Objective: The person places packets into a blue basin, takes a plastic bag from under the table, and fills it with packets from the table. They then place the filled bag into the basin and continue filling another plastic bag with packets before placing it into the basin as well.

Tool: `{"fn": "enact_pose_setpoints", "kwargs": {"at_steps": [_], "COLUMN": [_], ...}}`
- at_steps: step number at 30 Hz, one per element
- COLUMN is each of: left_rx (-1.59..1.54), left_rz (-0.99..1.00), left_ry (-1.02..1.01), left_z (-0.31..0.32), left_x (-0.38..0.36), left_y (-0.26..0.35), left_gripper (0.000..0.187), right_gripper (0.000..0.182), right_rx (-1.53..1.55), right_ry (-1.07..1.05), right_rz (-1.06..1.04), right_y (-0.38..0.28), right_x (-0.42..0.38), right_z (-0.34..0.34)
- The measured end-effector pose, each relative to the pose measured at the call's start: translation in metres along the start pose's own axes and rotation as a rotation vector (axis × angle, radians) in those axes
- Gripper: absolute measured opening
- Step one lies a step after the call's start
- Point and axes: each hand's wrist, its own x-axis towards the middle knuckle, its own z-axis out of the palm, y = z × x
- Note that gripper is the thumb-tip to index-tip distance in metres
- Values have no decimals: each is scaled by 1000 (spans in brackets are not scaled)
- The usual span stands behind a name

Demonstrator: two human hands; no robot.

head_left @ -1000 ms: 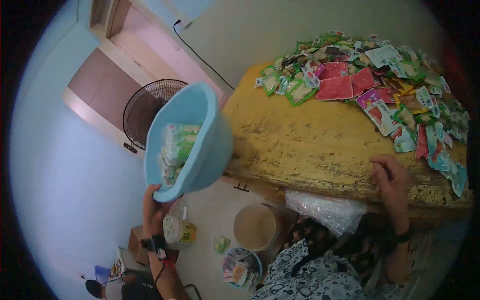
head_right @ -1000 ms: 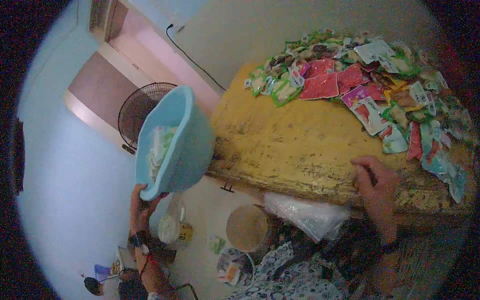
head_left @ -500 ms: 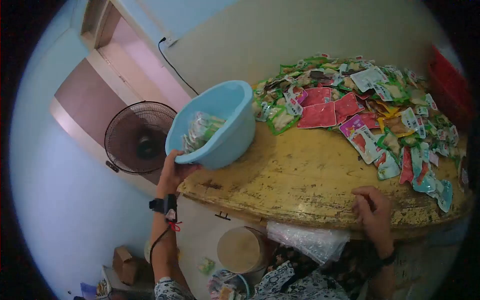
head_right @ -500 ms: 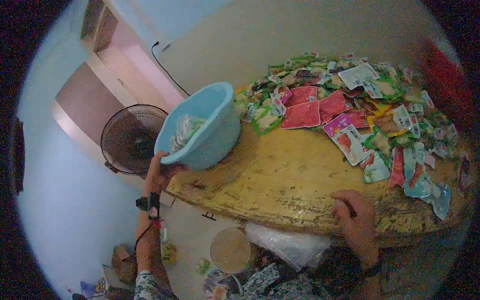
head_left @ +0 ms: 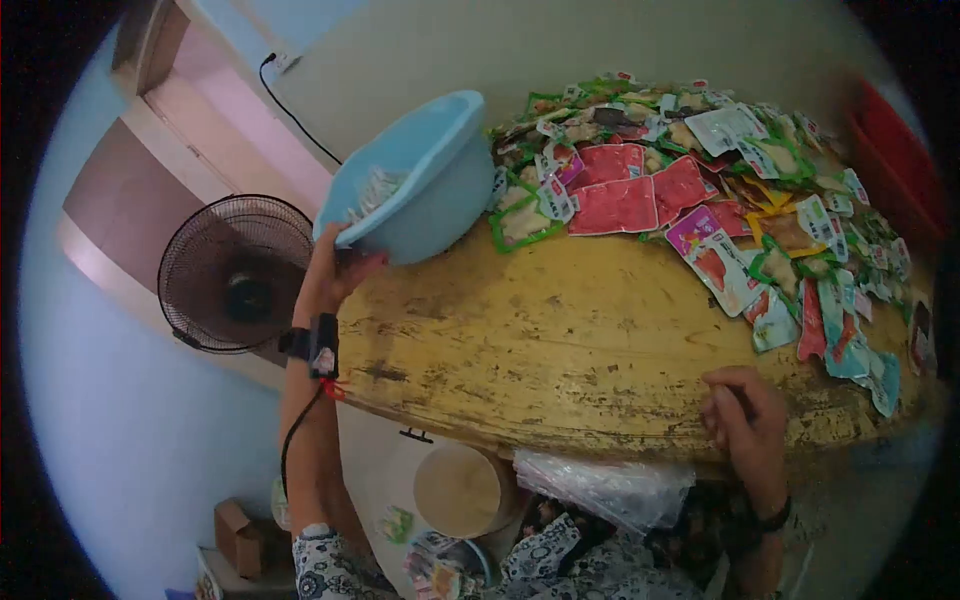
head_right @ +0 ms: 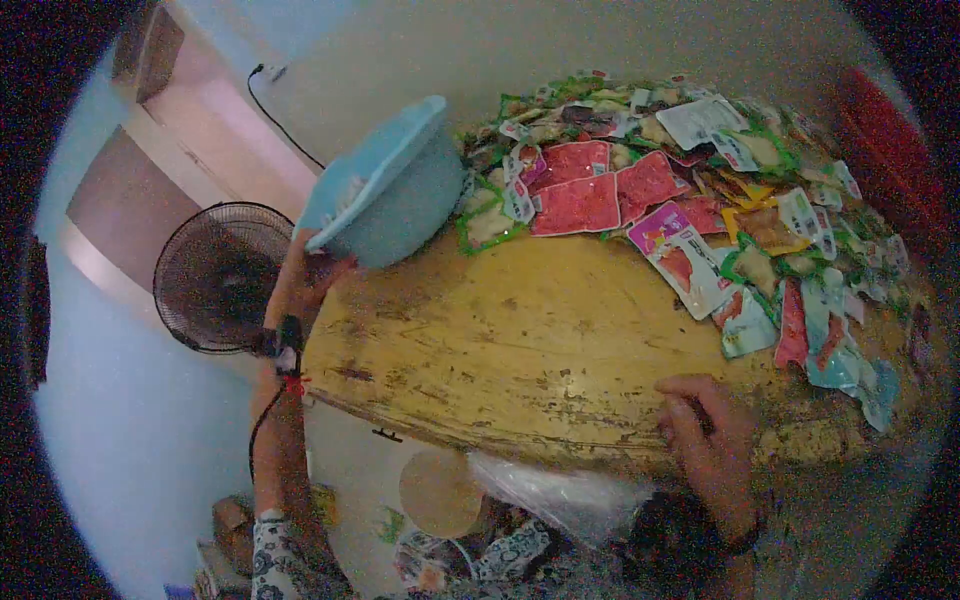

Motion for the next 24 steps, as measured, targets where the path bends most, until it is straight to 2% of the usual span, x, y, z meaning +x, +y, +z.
{"fn": "enact_pose_setpoints", "kwargs": {"at_steps": [2,4,7,10,13,16,19,22,24], "left_rx": [88,-51,47,50,141,144,21,69,-106], "left_rz": [138,-9,10,-21,19,126,193,304,267], "left_ry": [-133,-35,-8,47,22,-13,69,202,268], "left_z": [-19,-6,-6,-6,2,13,-12,-26,-37], "left_x": [27,25,7,-3,-29,-71,-100,-169,-213], "left_y": [-13,-8,-3,-1,0,-14,-48,-93,-125], "left_gripper": [48,54,67,76,77,71,51,49,41], "right_gripper": [15,16,16,15,15,16,17,18,18], "right_rx": [16,34,28,-8,-5,-80,-46,-34,-39], "right_ry": [7,-3,12,38,19,72,53,65,85], "right_rz": [24,16,52,-57,-51,-63,-57,-104,-108], "right_y": [-2,-1,-4,5,11,14,16,16,16], "right_x": [-1,-1,-2,-1,1,-1,-2,-1,1], "right_z": [-1,-1,1,2,0,1,1,1,5]}}
